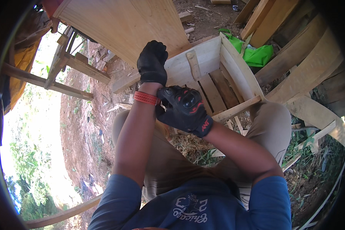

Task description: The person sands the interior and edges of a wooden crate using sandpaper.

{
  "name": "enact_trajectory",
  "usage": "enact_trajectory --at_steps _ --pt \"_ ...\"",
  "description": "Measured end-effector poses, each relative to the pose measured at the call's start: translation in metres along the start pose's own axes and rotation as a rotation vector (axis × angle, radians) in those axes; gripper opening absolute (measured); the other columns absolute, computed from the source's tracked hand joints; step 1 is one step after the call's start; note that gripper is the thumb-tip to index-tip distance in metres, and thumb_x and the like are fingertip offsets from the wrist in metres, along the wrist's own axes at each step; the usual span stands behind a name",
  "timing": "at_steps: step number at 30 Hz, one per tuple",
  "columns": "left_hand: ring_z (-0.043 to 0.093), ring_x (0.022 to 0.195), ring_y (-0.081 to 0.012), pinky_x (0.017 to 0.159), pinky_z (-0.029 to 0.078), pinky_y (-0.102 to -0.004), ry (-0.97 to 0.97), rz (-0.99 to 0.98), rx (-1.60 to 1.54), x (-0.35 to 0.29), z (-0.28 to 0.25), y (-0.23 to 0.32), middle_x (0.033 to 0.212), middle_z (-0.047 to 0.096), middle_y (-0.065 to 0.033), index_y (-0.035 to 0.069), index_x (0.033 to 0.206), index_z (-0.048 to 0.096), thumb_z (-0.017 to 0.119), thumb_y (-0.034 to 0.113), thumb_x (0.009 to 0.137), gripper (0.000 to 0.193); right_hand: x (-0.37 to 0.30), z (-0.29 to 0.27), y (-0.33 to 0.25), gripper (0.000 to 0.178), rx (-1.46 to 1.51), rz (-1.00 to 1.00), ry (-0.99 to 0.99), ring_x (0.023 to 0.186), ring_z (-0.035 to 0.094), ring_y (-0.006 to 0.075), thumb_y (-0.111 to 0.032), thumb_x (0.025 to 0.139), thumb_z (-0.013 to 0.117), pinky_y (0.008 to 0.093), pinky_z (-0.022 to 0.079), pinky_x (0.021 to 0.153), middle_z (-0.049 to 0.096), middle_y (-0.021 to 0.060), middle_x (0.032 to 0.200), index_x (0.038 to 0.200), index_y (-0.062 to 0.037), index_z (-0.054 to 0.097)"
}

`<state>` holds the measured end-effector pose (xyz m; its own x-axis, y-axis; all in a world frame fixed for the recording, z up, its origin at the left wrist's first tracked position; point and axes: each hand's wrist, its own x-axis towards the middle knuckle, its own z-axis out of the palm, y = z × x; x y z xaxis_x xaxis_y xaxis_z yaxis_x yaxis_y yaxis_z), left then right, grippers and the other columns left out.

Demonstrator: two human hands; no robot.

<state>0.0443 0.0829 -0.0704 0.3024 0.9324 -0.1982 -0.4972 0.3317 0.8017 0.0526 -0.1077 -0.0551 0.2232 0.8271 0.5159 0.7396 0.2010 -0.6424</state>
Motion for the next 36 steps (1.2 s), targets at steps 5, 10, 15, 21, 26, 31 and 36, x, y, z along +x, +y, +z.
enact_trajectory --at_steps 5,10,15,21,26,31,36 --pt "0.07 0.099 -0.0241 0.082 0.056 -0.0371 -0.059 -0.049 -0.012 -0.002 0.002 0.004 0.107 0.073 -0.0085 0.008 0.112 0.067 0.063 0.025 0.1 0.021 0.001 -0.006 0.002 0.027 0.031 -0.029 0.011 0.07 0.067 0.0315 -0.014 0.078 0.073 0.0429 0.054 0.065 0.067 0.0093 0.077 0.105 -0.0129 0.069" --pt "0.071 0.092 -0.0208 0.078 0.056 -0.0343 -0.101 -0.058 -0.025 0.001 0.003 -0.002 0.1 0.074 -0.0068 0.01 0.109 0.07 0.068 0.027 0.095 0.022 -0.003 0.001 0.03 0.032 -0.058 -0.049 0.058 0.072 0.068 0.0318 -0.012 0.079 0.071 0.0426 0.055 0.067 0.069 0.0097 0.081 0.111 -0.013 0.07" --pt "0.068 0.1 -0.0263 0.084 0.055 -0.037 -0.197 -0.058 -0.024 0.012 -0.014 0.001 0.109 0.071 -0.0091 0.008 0.111 0.065 0.054 0.027 0.104 0.022 0.0 -0.015 0.016 0.029 0.008 -0.074 -0.05 0.072 0.07 0.0306 -0.031 0.084 0.077 0.0429 0.056 0.065 0.071 0.0095 0.082 0.107 -0.0141 0.072" --pt "0.067 0.109 -0.0293 0.091 0.055 -0.0413 -0.089 -0.104 0.011 -0.007 0.005 0.002 0.117 0.07 -0.0119 0.006 0.12 0.063 0.052 0.028 0.105 0.029 -0.001 -0.018 0.022 0.041 -0.096 -0.071 -0.102 0.074 0.071 0.0304 -0.051 0.085 0.076 0.0433 0.056 0.067 0.072 0.0089 0.086 0.106 -0.0159 0.073" --pt "0.068 0.108 -0.0299 0.092 0.055 -0.042 -0.118 -0.111 -0.001 -0.01 0.003 0.001 0.118 0.07 -0.0124 0.004 0.123 0.062 0.054 0.028 0.105 0.031 0.003 -0.017 0.023 0.036 -0.094 -0.142 -0.104 0.073 0.071 0.03 -0.048 0.085 0.076 0.0433 0.056 0.066 0.072 0.009 0.084 0.101 -0.0157 0.073" --pt "0.071 0.097 -0.0236 0.085 0.056 -0.0373 -0.283 0.064 0.089 0.013 -0.023 -0.023 0.106 0.074 -0.0087 0.009 0.114 0.068 0.063 0.029 0.098 0.026 0.007 -0.02 0.012 0.026 -0.102 -0.163 -0.136 0.069 0.069 0.0296 -0.04 0.084 0.074 0.0435 0.055 0.063 0.068 0.0087 0.075 0.09 -0.0143 0.069" --pt "0.071 0.095 -0.0207 0.083 0.055 -0.0358 -0.101 -0.063 0.083 -0.02 0.008 -0.005 0.102 0.075 -0.0077 0.01 0.112 0.07 0.063 0.029 0.098 0.025 0.001 -0.018 0.017 0.027 -0.273 -0.267 -0.014 0.063 0.063 0.029 -0.036 0.078 0.079 0.043 0.051 0.061 0.064 0.0068 0.072 0.095 -0.0169 0.07"
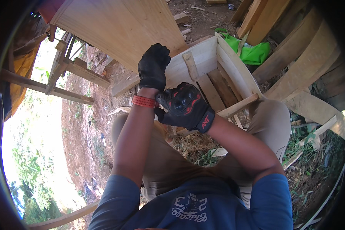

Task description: The person sands the interior and edges of a wooden crate using sandpaper.

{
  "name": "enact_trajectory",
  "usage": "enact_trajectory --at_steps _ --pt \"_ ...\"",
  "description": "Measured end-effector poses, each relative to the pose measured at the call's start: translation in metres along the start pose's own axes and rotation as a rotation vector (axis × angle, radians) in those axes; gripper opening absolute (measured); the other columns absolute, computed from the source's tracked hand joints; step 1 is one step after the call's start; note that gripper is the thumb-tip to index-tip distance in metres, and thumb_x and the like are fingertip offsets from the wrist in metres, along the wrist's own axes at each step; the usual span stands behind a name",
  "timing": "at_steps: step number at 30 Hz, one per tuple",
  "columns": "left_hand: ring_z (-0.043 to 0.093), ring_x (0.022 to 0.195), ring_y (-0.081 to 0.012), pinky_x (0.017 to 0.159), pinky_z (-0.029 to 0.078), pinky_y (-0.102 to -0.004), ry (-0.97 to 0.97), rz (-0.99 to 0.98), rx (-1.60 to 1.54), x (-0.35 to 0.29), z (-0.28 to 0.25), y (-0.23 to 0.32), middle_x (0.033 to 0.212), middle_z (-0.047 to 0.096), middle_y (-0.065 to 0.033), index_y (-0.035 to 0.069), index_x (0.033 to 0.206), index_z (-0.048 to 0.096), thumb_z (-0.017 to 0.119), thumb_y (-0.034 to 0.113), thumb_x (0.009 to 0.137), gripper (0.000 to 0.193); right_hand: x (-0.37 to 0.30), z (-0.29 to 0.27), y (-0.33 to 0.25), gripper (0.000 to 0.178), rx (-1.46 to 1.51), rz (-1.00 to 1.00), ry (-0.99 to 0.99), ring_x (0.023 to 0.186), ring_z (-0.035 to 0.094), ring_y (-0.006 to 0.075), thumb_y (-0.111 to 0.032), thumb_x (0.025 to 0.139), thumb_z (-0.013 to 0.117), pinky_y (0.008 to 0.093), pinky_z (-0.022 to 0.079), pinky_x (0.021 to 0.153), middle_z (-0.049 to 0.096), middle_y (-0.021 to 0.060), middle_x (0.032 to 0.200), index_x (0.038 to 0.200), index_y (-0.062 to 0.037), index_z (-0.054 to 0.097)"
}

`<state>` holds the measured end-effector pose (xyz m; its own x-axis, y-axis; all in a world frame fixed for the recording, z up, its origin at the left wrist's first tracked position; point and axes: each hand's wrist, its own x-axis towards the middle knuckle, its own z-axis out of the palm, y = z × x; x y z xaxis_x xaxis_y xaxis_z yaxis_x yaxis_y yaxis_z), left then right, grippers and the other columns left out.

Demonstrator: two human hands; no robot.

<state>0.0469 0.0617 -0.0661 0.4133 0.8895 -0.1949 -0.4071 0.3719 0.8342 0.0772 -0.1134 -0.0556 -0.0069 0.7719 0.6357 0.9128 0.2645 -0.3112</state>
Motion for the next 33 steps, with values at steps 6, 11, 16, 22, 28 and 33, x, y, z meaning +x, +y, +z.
enact_trajectory --at_steps 6,11,16,22,28,33 --pt "0.071 0.092 -0.0184 0.081 0.055 -0.0342 0.027 0.05 0.012 0.003 -0.001 0.002 0.098 0.074 -0.0059 0.011 0.109 0.071 0.062 0.028 0.098 0.022 0.0 0.006 -0.002 0.026 0.053 0.013 0.036 0.063 0.063 0.0289 -0.033 0.077 0.078 0.0431 0.05 0.06 0.064 0.0075 0.072 0.094 -0.0159 0.069" --pt "0.071 0.088 -0.0185 0.078 0.056 -0.0333 0.083 0.065 0.03 0.002 0.004 0.004 0.096 0.074 -0.0055 0.01 0.107 0.071 0.064 0.027 0.097 0.021 -0.005 0.016 -0.013 0.022 0.006 0.166 -0.008 0.057 0.062 0.0297 -0.032 0.081 0.075 0.0435 0.049 0.057 0.062 0.0085 0.067 0.086 -0.0126 0.065" --pt "0.069 0.084 -0.0177 0.076 0.055 -0.0326 0.1 0.107 0.077 0.002 0.004 0.003 0.093 0.073 -0.0057 0.008 0.103 0.072 0.064 0.026 0.095 0.021 -0.007 0.016 -0.023 0.022 -0.084 0.119 0.017 0.05 0.06 0.0288 -0.03 0.085 0.072 0.0426 0.047 0.054 0.058 0.0074 0.058 0.078 -0.011 0.062" --pt "0.072 0.094 -0.0225 0.082 0.057 -0.0362 0.12 0.192 0.22 0.006 0.005 0.002 0.102 0.075 -0.0096 0.006 0.113 0.071 0.065 0.026 0.095 0.027 -0.005 0.013 -0.016 0.022 -0.033 0.053 0.023 0.051 0.059 0.0292 -0.027 0.085 0.07 0.0427 0.046 0.055 0.057 0.0073 0.057 0.074 -0.0105 0.06" --pt "0.069 0.086 -0.0197 0.081 0.055 -0.0344 0.214 0.359 0.461 0.011 0.008 0.015 0.097 0.075 -0.0087 0.005 0.098 0.074 0.067 0.023 0.09 0.022 0.0 -0.004 -0.023 0.015 -0.285 0.069 -0.131 0.055 0.061 0.0231 -0.023 0.085 0.065 0.04 0.046 0.058 0.057 0.0036 0.059 0.075 -0.0129 0.062" --pt "0.068 0.085 -0.0213 0.082 0.053 -0.0386 0.17 0.857 0.805 0.013 0.005 0.02 0.09 0.073 -0.0077 0.006 0.097 0.074 0.064 0.022 0.092 0.02 -0.003 0.004 -0.025 0.016 -0.397 -0.04 0.043 0.051 0.056 0.0237 -0.018 0.082 0.072 0.0414 0.043 0.055 0.049 0.0034 0.054 0.072 -0.0118 0.061"
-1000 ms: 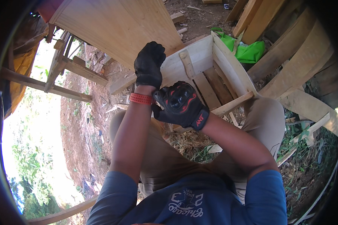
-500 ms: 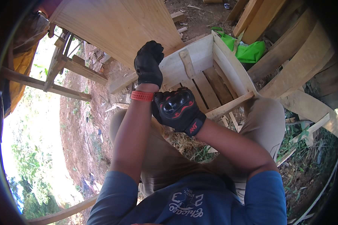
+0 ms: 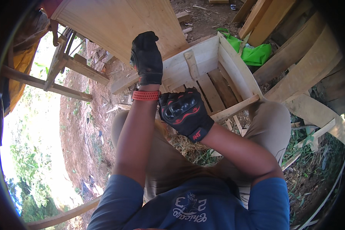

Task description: The person sands the interior and edges of a wooden crate using sandpaper.

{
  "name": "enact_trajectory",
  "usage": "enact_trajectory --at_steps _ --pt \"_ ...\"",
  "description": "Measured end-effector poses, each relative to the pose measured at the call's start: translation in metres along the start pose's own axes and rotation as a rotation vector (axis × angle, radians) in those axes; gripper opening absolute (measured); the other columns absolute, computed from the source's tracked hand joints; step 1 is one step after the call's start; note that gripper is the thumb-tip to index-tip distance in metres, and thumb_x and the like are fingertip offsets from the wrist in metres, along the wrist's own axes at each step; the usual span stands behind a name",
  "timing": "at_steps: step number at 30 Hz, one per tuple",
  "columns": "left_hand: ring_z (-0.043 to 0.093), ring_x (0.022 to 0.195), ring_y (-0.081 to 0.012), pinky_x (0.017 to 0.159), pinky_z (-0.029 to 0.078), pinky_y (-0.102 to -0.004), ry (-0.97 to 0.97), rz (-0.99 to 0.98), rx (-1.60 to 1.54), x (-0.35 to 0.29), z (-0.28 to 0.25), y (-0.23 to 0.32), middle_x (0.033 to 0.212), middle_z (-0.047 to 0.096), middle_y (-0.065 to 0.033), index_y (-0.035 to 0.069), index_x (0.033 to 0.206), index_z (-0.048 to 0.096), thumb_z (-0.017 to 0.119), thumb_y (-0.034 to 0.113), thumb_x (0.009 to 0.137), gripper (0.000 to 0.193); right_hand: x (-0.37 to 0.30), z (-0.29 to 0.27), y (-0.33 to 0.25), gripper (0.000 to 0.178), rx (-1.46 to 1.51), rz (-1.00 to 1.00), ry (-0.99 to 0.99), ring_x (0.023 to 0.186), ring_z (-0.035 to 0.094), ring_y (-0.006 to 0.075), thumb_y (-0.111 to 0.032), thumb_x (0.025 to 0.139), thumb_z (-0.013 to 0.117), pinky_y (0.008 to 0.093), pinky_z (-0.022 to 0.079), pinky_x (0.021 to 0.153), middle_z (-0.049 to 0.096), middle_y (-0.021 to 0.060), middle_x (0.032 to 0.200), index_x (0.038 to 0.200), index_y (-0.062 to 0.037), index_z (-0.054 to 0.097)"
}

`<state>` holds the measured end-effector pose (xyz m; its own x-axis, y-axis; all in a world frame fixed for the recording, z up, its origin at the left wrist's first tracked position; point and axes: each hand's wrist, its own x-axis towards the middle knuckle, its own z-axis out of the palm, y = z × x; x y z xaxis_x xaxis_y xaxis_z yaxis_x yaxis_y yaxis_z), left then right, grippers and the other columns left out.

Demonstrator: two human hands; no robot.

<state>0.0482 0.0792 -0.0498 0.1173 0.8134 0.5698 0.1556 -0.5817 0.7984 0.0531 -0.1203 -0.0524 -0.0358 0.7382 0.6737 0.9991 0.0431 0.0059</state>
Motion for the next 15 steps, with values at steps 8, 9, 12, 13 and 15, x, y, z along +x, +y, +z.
enact_trajectory --at_steps 8,9,12,13,15 --pt "0.071 0.088 -0.0248 0.081 0.055 -0.0381 -0.057 -0.024 -0.02 -0.002 -0.002 0.013 0.094 0.074 -0.0098 0.005 0.096 0.074 0.064 0.022 0.094 0.02 0.004 -0.001 0.036 0.021 0.209 0.105 -0.25 0.063 0.066 0.0293 -0.03 0.088 0.066 0.0438 0.052 0.063 0.065 0.0082 0.068 0.088 -0.009 0.064" --pt "0.071 0.089 -0.025 0.081 0.056 -0.0376 -0.07 -0.287 -0.187 0.0 -0.003 0.013 0.096 0.075 -0.0102 0.005 0.098 0.074 0.065 0.022 0.094 0.019 -0.001 0.004 0.038 0.026 0.253 0.086 -0.273 0.064 0.066 0.0306 -0.034 0.089 0.067 0.0447 0.052 0.063 0.065 0.0096 0.069 0.091 -0.0085 0.065" --pt "0.073 0.092 -0.0243 0.08 0.058 -0.0365 -0.077 -0.709 -0.563 0.0 -0.004 -0.007 0.102 0.076 -0.0105 0.006 0.111 0.071 0.067 0.024 0.094 0.025 -0.002 0.001 0.03 0.04 0.354 0.071 -0.314 0.065 0.068 0.0311 -0.048 0.089 0.068 0.0455 0.054 0.063 0.066 0.0108 0.07 0.099 -0.0094 0.065" --pt "0.073 0.092 -0.024 0.081 0.058 -0.0365 -0.092 -0.734 -0.582 -0.002 -0.003 -0.005 0.102 0.076 -0.0105 0.005 0.113 0.07 0.066 0.025 0.095 0.027 -0.001 -0.002 0.029 0.045 0.375 0.072 -0.324 0.065 0.068 0.0306 -0.053 0.089 0.069 0.0455 0.054 0.063 0.067 0.0107 0.07 0.102 -0.0101 0.065" --pt "0.073 0.093 -0.0238 0.081 0.058 -0.0364 -0.138 -0.744 -0.606 -0.008 -0.001 -0.002 0.102 0.076 -0.0105 0.005 0.116 0.07 0.066 0.025 0.096 0.028 0.005 -0.005 0.029 0.05 0.391 0.088 -0.313 0.065 0.068 0.0304 -0.06 0.088 0.068 0.0448 0.054 0.063 0.066 0.0102 0.07 0.102 -0.0114 0.066"
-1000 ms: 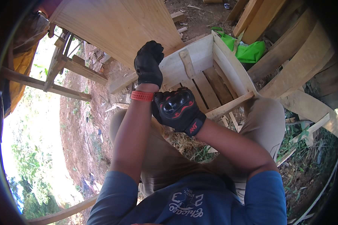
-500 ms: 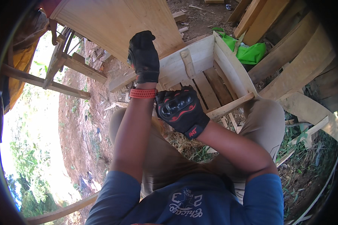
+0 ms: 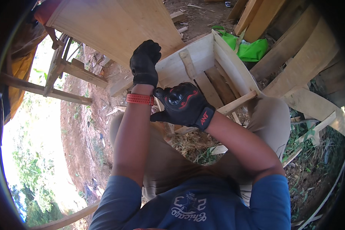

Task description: The person sands the interior and edges of a wooden crate using sandpaper.

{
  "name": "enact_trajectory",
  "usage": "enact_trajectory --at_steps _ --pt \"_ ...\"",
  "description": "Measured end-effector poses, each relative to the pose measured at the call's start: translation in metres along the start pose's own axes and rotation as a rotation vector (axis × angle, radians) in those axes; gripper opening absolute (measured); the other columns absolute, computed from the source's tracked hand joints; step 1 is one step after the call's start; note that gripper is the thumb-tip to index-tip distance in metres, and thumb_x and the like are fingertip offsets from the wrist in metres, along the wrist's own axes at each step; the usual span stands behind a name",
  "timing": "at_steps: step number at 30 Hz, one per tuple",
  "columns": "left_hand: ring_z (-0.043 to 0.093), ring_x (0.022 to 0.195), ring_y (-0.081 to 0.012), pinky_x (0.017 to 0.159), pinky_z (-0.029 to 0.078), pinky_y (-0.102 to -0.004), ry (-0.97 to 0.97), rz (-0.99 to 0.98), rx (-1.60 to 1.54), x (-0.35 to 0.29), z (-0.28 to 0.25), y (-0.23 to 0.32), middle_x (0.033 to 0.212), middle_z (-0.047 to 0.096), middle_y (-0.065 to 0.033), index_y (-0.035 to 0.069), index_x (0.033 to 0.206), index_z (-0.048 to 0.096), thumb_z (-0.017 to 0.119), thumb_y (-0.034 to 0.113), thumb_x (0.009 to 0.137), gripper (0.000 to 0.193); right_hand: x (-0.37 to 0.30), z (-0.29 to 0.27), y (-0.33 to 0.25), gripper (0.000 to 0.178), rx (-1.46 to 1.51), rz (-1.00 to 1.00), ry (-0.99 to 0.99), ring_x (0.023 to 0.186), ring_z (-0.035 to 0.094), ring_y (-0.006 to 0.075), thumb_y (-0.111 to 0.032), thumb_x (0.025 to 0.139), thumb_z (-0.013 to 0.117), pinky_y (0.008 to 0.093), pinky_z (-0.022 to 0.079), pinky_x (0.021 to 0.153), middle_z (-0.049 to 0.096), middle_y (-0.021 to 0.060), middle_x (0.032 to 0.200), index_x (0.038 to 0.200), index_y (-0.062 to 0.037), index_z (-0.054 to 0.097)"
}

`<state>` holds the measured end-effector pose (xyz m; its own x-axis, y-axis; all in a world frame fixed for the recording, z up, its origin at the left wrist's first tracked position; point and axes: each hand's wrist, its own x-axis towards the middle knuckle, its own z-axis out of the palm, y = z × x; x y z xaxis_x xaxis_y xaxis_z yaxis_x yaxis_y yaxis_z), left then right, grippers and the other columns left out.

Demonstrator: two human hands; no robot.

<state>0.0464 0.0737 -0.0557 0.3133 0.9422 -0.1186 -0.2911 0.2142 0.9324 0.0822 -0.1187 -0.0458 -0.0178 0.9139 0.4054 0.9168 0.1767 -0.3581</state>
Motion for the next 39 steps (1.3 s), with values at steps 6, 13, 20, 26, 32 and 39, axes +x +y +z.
enact_trajectory --at_steps 6,13,20,26,32,39 --pt "0.073 0.095 -0.0237 0.083 0.058 -0.0351 -0.095 -0.038 0.087 -0.016 0.008 -0.003 0.103 0.075 -0.0107 0.004 0.117 0.069 0.064 0.024 0.097 0.029 -0.002 0.009 0.015 0.048 0.106 -0.092 0.071 0.064 0.068 0.0299 -0.06 0.089 0.068 0.044 0.054 0.061 0.066 0.0091 0.07 0.097 -0.0132 0.069" --pt "0.071 0.103 -0.0234 0.089 0.059 -0.0346 -0.327 -0.079 0.104 -0.017 -0.008 -0.018 0.114 0.071 -0.0133 -0.003 0.128 0.061 0.058 0.015 0.103 0.031 -0.005 -0.006 0.006 0.037 0.069 -0.145 0.02 0.065 0.068 0.0313 -0.047 0.092 0.071 0.0454 0.053 0.06 0.067 0.0109 0.072 0.094 -0.0106 0.069" --pt "0.071 0.103 -0.0221 0.089 0.059 -0.0339 -0.312 -0.095 0.162 -0.03 -0.006 -0.013 0.111 0.072 -0.0122 -0.003 0.126 0.062 0.056 0.018 0.104 0.031 -0.013 0.007 0.005 0.022 0.126 -0.19 0.106 0.058 0.062 0.0294 -0.03 0.091 0.073 0.0425 0.049 0.055 0.059 0.0081 0.064 0.086 -0.0111 0.062" --pt "0.072 0.091 -0.0216 0.081 0.058 -0.0347 -0.125 0.142 0.241 -0.024 0.004 -0.009 0.096 0.075 -0.0112 0.0 0.112 0.072 0.062 0.031 0.098 0.035 -0.009 0.02 -0.007 0.019 0.009 -0.087 0.209 0.055 0.062 0.0308 -0.024 0.087 0.07 0.0451 0.048 0.054 0.058 0.0093 0.059 0.078 -0.0104 0.061" --pt "0.07 0.088 -0.0336 0.08 0.053 -0.0437 0.058 0.468 0.617 -0.004 0.004 -0.005 0.092 0.074 -0.016 0.007 0.093 0.074 0.06 0.031 0.09 0.028 -0.005 0.016 -0.023 0.014 -0.181 -0.006 0.263 0.053 0.06 0.028 -0.02 0.083 0.068 0.0423 0.046 0.056 0.054 0.0067 0.055 0.075 -0.0114 0.062" --pt "0.069 0.081 -0.0376 0.073 0.054 -0.049 0.211 1.126 1.114 -0.006 0.025 0.009 0.083 0.072 -0.0129 0.01 0.087 0.072 0.062 0.021 0.092 0.015 -0.015 0.013 -0.027 0.013 -0.441 0.036 0.283 0.051 0.057 0.0231 -0.02 0.084 0.065 0.0385 0.043 0.054 0.051 0.0026 0.056 0.076 -0.0112 0.06"
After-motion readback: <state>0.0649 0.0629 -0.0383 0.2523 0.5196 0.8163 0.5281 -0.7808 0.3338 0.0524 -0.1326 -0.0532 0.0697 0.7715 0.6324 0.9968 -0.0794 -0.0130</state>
